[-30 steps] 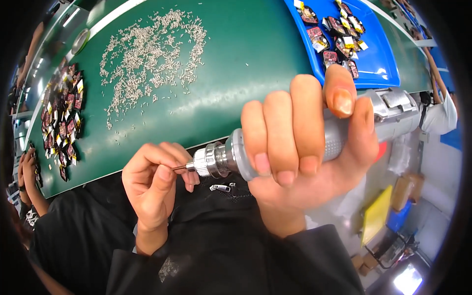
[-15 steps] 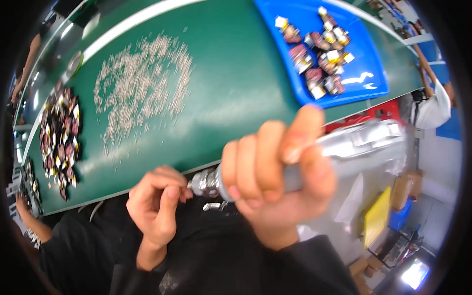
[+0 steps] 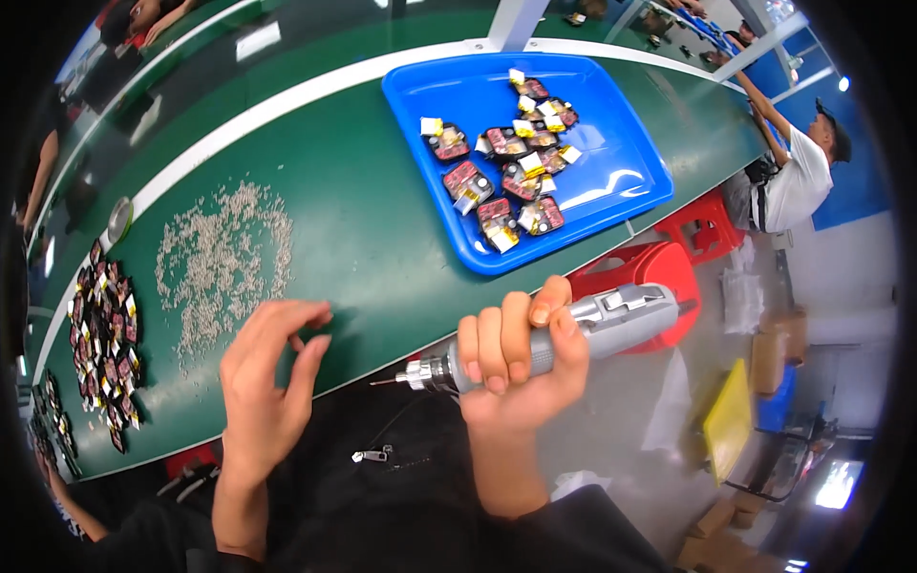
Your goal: Use an electric screwdriver to assemble small electronic components on a factory assembly line.
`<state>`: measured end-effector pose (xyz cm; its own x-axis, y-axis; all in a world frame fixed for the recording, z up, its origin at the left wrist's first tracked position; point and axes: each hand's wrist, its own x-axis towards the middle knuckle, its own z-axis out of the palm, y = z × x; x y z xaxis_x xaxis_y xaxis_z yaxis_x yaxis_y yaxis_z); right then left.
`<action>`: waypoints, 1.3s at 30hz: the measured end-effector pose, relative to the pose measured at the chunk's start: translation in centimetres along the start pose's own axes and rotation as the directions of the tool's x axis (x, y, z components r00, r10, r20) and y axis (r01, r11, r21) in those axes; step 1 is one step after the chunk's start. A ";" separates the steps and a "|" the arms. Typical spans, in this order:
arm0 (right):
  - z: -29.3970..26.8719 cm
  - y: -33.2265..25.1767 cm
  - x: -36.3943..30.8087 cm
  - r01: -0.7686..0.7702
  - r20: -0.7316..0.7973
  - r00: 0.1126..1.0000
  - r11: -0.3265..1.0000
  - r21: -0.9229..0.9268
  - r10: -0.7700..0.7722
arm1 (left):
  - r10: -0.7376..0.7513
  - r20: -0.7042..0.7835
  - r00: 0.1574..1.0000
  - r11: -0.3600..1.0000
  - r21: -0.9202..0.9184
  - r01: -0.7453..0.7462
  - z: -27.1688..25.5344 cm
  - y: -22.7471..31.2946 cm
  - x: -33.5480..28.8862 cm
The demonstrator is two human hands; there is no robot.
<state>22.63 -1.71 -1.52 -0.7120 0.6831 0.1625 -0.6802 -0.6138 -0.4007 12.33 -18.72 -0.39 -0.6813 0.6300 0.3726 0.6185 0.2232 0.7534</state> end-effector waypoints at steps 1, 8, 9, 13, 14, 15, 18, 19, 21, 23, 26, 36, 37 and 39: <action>-0.3 -0.3 -0.1 -0.004 -0.035 0.999 1.000 -0.019 0.004 | 0.043 0.039 0.998 0.998 0.052 -0.045 0.2 -0.4 1.1; -1.3 -1.5 -1.1 0.002 -0.103 0.995 0.999 -0.032 -0.006 | 0.279 0.151 0.948 0.913 0.265 -0.310 5.5 -0.8 12.1; -1.3 -1.6 -1.3 -0.001 -0.115 0.993 0.999 -0.036 -0.003 | 0.304 0.164 0.938 0.889 0.307 -0.341 6.3 -0.9 13.4; -1.6 -2.3 -1.7 -0.002 -0.129 0.992 0.999 -0.040 -0.004 | 0.283 0.334 0.899 0.896 0.242 -0.372 7.9 -2.7 16.9; -1.7 -2.5 -1.6 0.000 -0.138 0.990 0.999 -0.041 -0.006 | 0.290 0.337 0.896 0.894 0.240 -0.379 8.1 -2.8 17.5; -1.8 -2.7 -1.5 0.006 -0.138 0.990 0.999 -0.039 -0.012 | 0.209 0.386 0.899 0.907 0.268 -0.326 8.4 -2.8 18.1; -2.1 -3.2 -1.5 0.009 -0.154 0.988 0.999 -0.040 -0.015 | 0.130 0.418 0.899 0.896 0.339 -0.287 8.8 -2.6 18.5; -2.1 -3.2 -1.5 0.004 -0.159 0.987 0.999 -0.046 -0.012 | 0.157 0.360 0.920 0.852 0.422 -0.310 9.0 -2.8 18.6; -2.1 -3.3 -1.5 -0.002 -0.165 0.986 0.999 -0.045 -0.005 | 0.187 0.304 0.934 0.798 0.507 -0.325 9.5 -2.9 18.7; -2.4 -3.4 -1.6 -0.016 -0.157 0.987 1.000 -0.013 0.014 | 0.176 0.282 0.943 0.736 0.598 -0.317 10.2 -2.8 18.8; -2.5 -3.5 -1.7 -0.012 -0.181 0.984 0.999 -0.044 0.004 | 0.277 0.272 0.921 0.840 0.396 -0.370 9.9 -2.3 18.4; -2.8 -3.3 -2.2 -0.049 -0.113 0.992 0.993 0.104 0.061 | 0.261 0.411 0.874 0.858 0.316 -0.405 8.5 -3.5 19.5; -3.1 -3.8 -2.0 -0.039 -0.151 0.987 0.998 0.058 0.048 | 0.257 0.407 0.877 0.876 0.286 -0.390 8.9 -3.3 19.6; -4.1 -4.1 -1.6 -0.016 -0.111 0.994 1.000 0.022 0.019 | 0.279 0.304 0.911 0.903 0.241 -0.357 9.9 -3.8 19.8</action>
<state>27.33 1.32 -3.80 -0.7008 0.7113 0.0538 -0.6724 -0.6334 -0.3830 0.36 0.25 -1.25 -0.3291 0.8620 0.3855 0.8957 0.1556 0.4166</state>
